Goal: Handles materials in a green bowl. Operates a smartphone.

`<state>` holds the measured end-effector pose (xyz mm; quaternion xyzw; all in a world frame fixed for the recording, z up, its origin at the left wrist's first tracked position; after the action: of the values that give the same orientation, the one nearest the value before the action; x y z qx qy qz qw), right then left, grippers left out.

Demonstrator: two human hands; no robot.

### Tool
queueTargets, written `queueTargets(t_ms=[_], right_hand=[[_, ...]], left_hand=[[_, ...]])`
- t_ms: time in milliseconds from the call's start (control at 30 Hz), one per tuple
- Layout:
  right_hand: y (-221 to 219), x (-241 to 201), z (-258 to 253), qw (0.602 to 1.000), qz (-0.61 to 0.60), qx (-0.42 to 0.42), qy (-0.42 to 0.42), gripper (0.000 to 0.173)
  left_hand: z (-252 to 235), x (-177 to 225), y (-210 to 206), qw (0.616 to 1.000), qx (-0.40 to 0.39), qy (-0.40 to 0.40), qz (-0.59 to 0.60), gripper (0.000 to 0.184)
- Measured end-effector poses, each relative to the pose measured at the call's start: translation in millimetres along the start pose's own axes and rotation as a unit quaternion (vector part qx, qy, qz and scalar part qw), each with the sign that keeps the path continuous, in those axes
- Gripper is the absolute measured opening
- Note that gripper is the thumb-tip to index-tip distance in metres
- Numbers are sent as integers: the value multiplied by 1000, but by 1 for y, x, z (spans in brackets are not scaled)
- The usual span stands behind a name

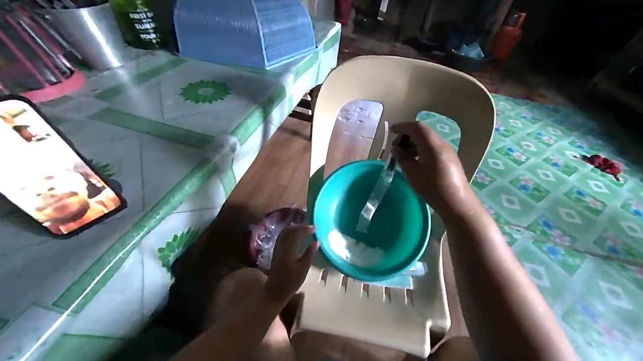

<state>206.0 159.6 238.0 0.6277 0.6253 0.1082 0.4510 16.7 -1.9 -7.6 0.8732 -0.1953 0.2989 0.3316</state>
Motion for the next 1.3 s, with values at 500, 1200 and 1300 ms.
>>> queueTargets(t_ms=[500,1200,1300], right_hand=[[-12,0,-14,994,-7,103,28,29],[-20,-11,-13,990,-36,108,80,27],[-31,8,-14,999,9,24,25,27]], left_hand=[[4,-5,-14,1000,7,9,7,31],[-14,3,2,995,1,82,61,35],[-40,20,9,990,-34,106,86,37]])
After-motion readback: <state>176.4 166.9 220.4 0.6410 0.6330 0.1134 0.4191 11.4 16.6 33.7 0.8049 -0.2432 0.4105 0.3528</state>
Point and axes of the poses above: each hand's wrist, its own z-axis away from the middle knuckle, its own y-axis out of the back of the hand, x = y × z, the point moved 1 cm from there along -z, towards the middle knuckle, and after that the axes turned 2 degrees about -x, right-handed, at the moved point
